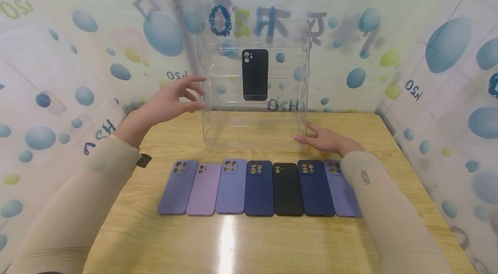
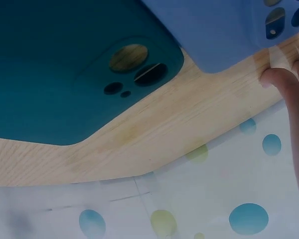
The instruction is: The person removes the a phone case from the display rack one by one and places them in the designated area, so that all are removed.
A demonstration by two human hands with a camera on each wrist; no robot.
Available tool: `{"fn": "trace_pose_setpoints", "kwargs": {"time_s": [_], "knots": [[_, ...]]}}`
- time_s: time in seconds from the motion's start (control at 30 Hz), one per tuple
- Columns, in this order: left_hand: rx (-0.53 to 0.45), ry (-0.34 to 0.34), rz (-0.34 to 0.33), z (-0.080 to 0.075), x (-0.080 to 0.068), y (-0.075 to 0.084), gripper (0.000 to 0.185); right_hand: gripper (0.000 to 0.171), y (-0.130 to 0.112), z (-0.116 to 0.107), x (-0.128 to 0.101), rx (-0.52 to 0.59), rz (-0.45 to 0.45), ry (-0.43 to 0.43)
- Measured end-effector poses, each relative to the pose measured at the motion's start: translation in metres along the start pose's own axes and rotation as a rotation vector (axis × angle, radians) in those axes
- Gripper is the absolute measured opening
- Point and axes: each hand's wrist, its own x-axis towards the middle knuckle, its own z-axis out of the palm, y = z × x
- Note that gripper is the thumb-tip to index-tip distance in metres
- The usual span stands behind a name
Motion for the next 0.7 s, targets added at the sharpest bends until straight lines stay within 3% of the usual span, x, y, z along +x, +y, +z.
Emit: {"fn": "trace_pose_setpoints", "kwargs": {"time_s": [0.23, 0.43, 0.7], "knots": [[-0.057, 0.088, 0.027, 0.013, 0.045, 0.022, 0.085, 0.107, 0.001, -0.001, -0.003, 0.002, -0.011, 0.004], [-0.076, 0.094, 0.018, 0.034, 0.081, 0.03, 0.093, 0.109, 0.001, 0.0, -0.001, 0.024, 0.008, -0.008], [-0.042, 0.065, -0.046, 0.053, 0.104, 0.028, 0.097, 0.109, 0.003, 0.001, 0.0, 0.046, -0.005, -0.01]]}}
